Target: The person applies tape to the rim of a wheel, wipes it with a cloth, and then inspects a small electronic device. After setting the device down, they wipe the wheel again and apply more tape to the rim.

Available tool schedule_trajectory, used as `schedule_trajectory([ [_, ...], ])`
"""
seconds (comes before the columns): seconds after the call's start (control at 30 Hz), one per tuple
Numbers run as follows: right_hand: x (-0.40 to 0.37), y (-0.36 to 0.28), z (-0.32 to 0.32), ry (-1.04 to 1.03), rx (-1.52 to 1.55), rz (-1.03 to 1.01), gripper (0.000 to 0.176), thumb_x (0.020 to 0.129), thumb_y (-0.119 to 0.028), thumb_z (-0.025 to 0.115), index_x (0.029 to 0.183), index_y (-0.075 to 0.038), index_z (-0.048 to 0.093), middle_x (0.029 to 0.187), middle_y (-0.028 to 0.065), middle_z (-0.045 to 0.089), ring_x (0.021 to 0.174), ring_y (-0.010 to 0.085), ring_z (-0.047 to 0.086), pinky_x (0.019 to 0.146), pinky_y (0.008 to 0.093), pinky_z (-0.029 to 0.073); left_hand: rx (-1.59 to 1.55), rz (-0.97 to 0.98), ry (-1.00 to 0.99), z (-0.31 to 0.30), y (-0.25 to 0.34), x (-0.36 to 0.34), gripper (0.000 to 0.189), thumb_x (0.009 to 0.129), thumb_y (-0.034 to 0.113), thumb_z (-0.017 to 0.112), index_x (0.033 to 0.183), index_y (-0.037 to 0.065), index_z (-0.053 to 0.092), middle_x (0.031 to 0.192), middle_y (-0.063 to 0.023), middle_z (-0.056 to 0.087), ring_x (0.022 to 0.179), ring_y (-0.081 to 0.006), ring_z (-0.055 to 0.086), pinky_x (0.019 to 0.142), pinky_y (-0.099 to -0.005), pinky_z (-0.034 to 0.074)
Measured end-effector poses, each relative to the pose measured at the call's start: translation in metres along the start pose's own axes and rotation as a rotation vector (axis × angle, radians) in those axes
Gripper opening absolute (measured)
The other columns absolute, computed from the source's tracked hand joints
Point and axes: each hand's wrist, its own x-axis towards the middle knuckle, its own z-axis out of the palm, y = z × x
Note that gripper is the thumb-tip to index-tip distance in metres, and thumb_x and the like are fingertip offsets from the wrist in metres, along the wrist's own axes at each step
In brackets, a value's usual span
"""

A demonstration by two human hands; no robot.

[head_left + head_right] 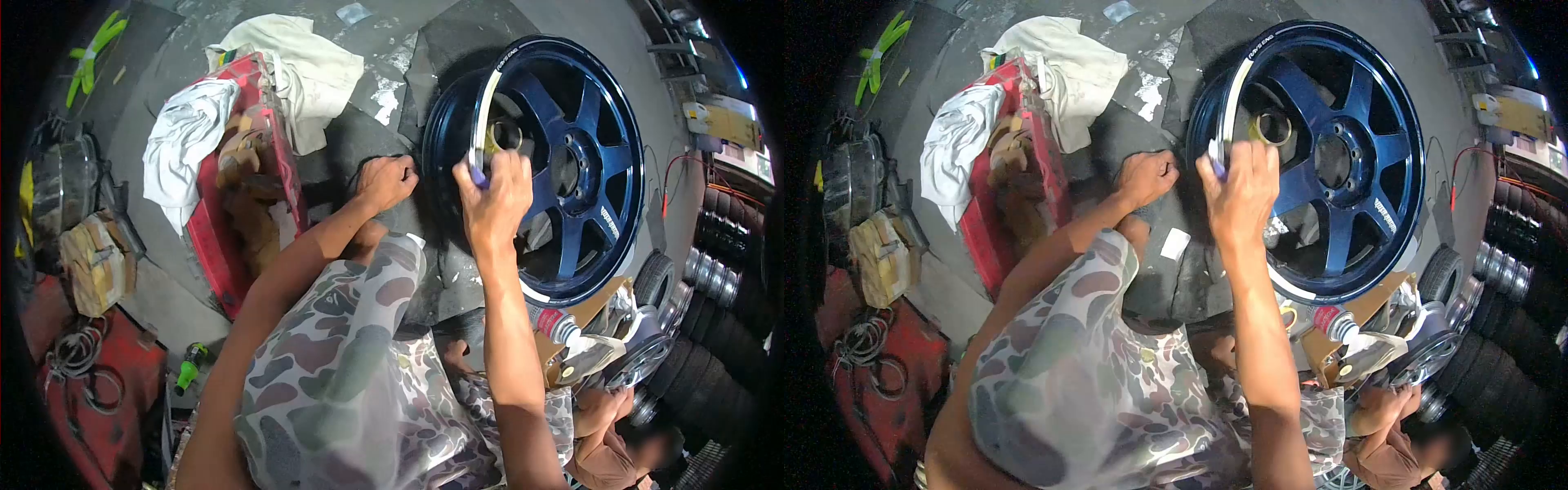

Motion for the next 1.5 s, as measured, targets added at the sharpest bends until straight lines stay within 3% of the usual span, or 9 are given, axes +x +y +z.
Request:
schedule_trajectory([
  [0.27,-0.075,0.009,-0.048,-0.179,0.023,0.109,0.032,0.073,-0.014,0.088,0.085,-0.003,0.06,0.086,0.0165,0.058,0.08,0.039,0.054,0.07,0.0488,0.045,-0.065,0.025,0.012,-0.001,-0.006,0.0,0.018,0.089,0.03,0.067,0.094,0.013,0.073,0.074,-0.014,0.071,0.073,-0.0377,0.07,0.07,-0.0506,0.055],
  [0.37,-0.054,0.002,-0.041,-0.081,0.085,0.097,0.025,0.079,-0.011,0.084,0.083,-0.002,0.061,0.078,0.0147,0.057,0.075,0.0363,0.054,0.067,0.0469,0.043,-0.049,0.035,0.005,0.007,-0.004,0.001,0.018,0.089,0.03,0.067,0.093,0.013,0.073,0.074,-0.0131,0.072,0.073,-0.0372,0.07,0.07,-0.0502,0.055],
  [0.53,-0.048,-0.01,-0.051,-0.124,0.109,0.226,0.02,0.085,-0.012,0.082,0.082,-0.001,0.066,0.076,0.0156,0.061,0.07,0.0358,0.056,0.068,0.045,0.045,-0.068,0.024,0.003,-0.001,-0.002,-0.001,0.016,0.088,0.029,0.068,0.091,0.014,0.073,0.072,-0.0125,0.07,0.072,-0.0359,0.071,0.069,-0.0492,0.055],
  [0.77,-0.02,-0.019,-0.025,-0.053,0.022,0.288,0.024,0.087,-0.017,0.081,0.079,-0.001,0.065,0.076,0.0169,0.062,0.071,0.0381,0.057,0.069,0.0477,0.044,0.019,0.031,0.022,0.004,-0.005,-0.002,0.016,0.088,0.028,0.069,0.092,0.014,0.073,0.074,-0.0117,0.071,0.073,-0.0351,0.071,0.071,-0.048,0.056],
  [0.9,-0.057,-0.02,-0.044,-0.079,0.017,0.358,0.027,0.087,-0.016,0.082,0.075,-0.001,0.062,0.076,0.0179,0.06,0.07,0.0394,0.056,0.068,0.049,0.044,-0.062,0.068,0.034,0.003,-0.005,0.001,0.016,0.088,0.028,0.069,0.092,0.013,0.073,0.074,-0.0126,0.071,0.071,-0.0356,0.071,0.07,-0.0485,0.057],
  [1.07,-0.032,-0.015,-0.019,0.026,-0.007,0.168,0.027,0.086,-0.013,0.082,0.078,-0.002,0.059,0.077,0.0165,0.057,0.072,0.0381,0.054,0.066,0.0488,0.042,-0.026,0.044,0.014,0.006,-0.006,0.0,0.016,0.087,0.028,0.069,0.092,0.013,0.073,0.073,-0.0118,0.071,0.071,-0.035,0.071,0.069,-0.0481,0.056],
  [1.17,-0.023,-0.017,-0.018,0.003,0.019,0.242,0.026,0.086,-0.014,0.081,0.077,-0.002,0.06,0.078,0.0169,0.059,0.073,0.0381,0.055,0.067,0.0491,0.043,-0.017,0.057,0.063,0.002,-0.004,0.001,0.016,0.087,0.028,0.069,0.092,0.014,0.073,0.072,-0.0117,0.071,0.069,-0.0347,0.07,0.068,-0.048,0.056],
  [1.27,-0.048,-0.021,-0.035,-0.028,0.064,0.375,0.025,0.086,-0.015,0.082,0.076,-0.001,0.063,0.077,0.017,0.062,0.071,0.0384,0.057,0.068,0.0484,0.045,-0.095,0.016,-0.025,-0.003,-0.002,0.002,0.018,0.088,0.028,0.065,0.088,0.012,0.073,0.078,-0.0174,0.073,0.075,-0.0406,0.07,0.075,-0.0518,0.056],
  [1.5,0.004,-0.016,-0.005,0.014,0.048,0.326,0.029,0.089,-0.019,0.08,0.078,0.0,0.061,0.078,0.0183,0.062,0.073,0.0392,0.058,0.069,0.0495,0.045,-0.031,0.011,-0.013,-0.002,0.001,-0.004,0.018,0.088,0.028,0.067,0.09,0.012,0.073,0.08,-0.0169,0.074,0.077,-0.0394,0.071,0.077,-0.0508,0.056],
])
